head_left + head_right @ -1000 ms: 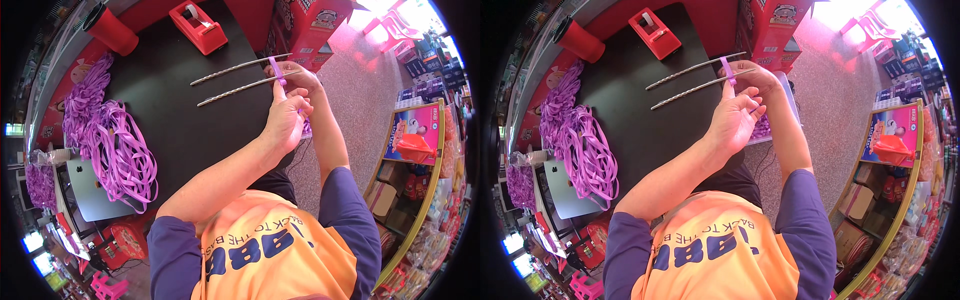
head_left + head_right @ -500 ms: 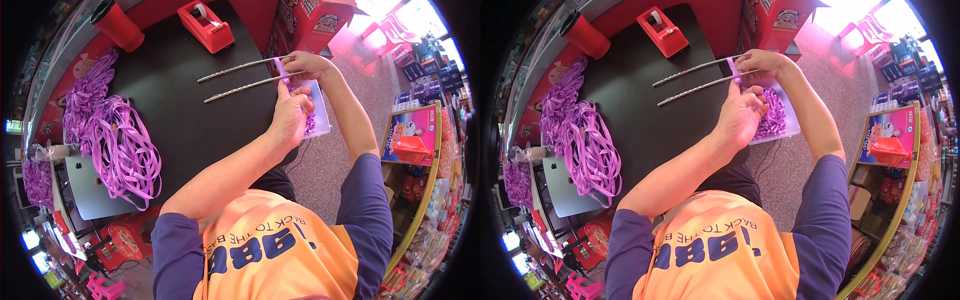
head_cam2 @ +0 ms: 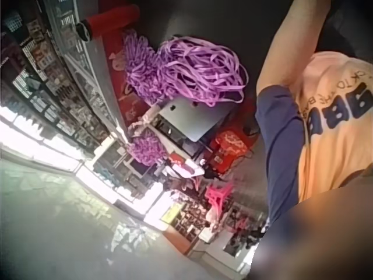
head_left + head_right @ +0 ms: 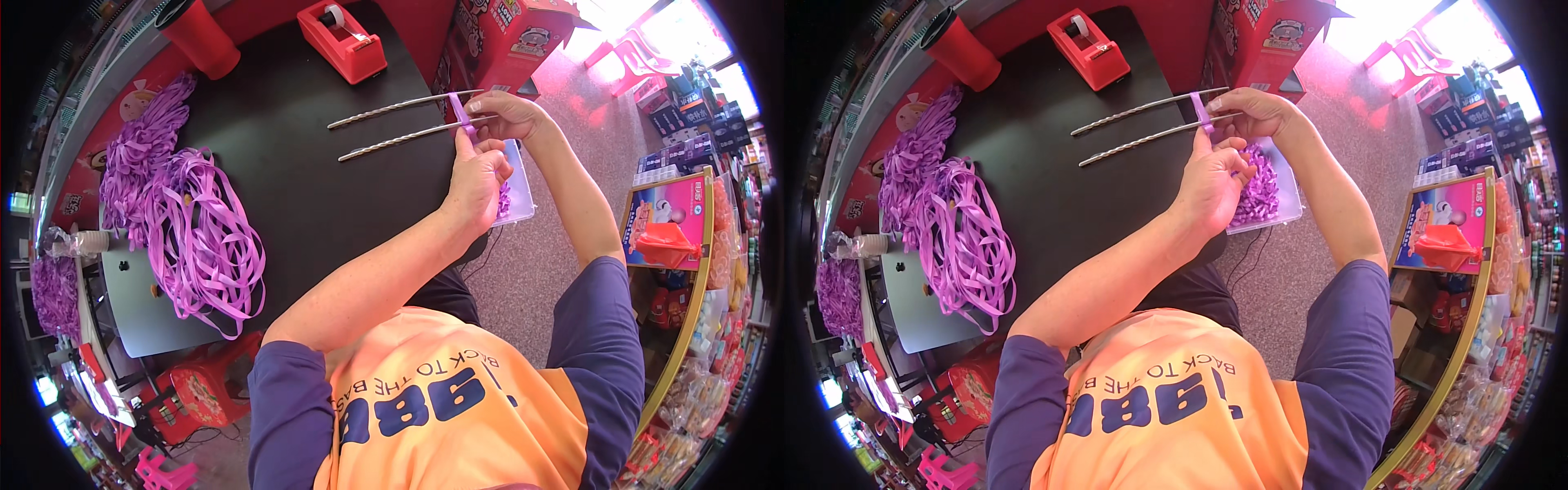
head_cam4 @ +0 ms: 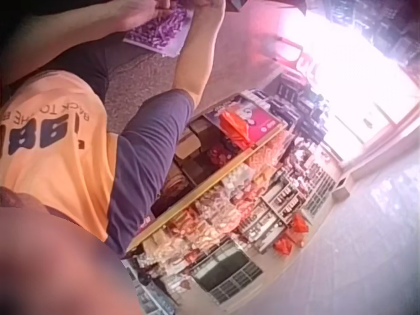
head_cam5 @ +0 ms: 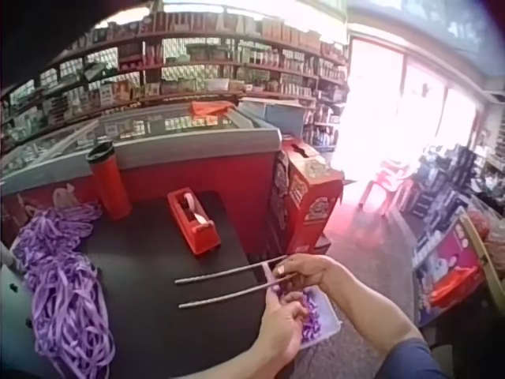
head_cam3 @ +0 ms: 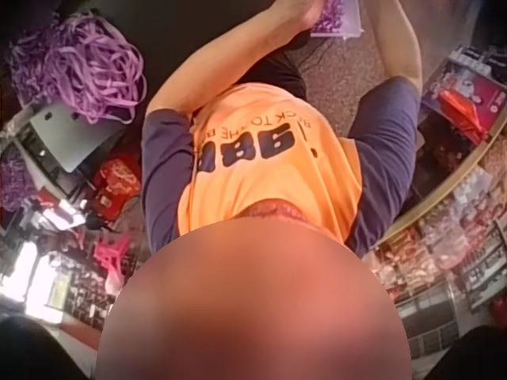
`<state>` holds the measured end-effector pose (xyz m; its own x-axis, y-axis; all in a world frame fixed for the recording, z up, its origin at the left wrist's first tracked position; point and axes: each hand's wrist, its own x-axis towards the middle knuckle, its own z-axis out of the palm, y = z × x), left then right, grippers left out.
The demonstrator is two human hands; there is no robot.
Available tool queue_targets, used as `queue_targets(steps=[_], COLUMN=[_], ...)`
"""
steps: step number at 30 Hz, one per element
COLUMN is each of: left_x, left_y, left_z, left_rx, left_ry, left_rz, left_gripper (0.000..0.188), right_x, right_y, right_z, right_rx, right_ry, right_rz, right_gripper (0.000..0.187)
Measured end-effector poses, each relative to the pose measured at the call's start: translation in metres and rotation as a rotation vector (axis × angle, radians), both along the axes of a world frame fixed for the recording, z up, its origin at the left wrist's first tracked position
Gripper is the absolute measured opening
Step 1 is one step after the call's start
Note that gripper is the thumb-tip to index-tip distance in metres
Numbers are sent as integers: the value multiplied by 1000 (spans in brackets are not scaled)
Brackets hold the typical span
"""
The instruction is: The person is wrapping purple ribbons around metal rods to create uniform loops for decorative use.
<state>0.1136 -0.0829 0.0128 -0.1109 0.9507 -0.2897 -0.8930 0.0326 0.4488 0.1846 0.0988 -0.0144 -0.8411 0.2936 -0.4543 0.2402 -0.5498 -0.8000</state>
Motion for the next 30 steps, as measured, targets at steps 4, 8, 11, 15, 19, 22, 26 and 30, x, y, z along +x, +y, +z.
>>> queue_targets(steps=[4,8,11,15,19,22,26,30], left_x=[-1,0,0,-2,-1,0,-3,-2], left_y=[0,0,0,1,1,1,1,1], left_z=[-1,0,0,-3,-2,-3,-5,-6], left_rx=[-12,1,13,-5,-3,8,2,2], left_ry=[11,10,16,19,21,36,16,15], left_rz=[8,2,-18,-16,-22,-25,-29,-39], left_gripper=[62,63,63,64,66,68,69,71], right_x=[-2,5,10,13,25,34,20,6], right_y=[-10,-5,-2,-8,-4,-2,-19,-28], right_z=[10,1,-6,-6,-11,-11,-7,-14], right_rx=[82,56,-60,-31,-4,-48,35,-105], right_ry=[35,19,-19,-19,-31,6,-11,106], right_rz=[-14,-74,-149,-186,-175,-175,-249,-220], right_gripper=[15,14,14,32,51,44,35,27])
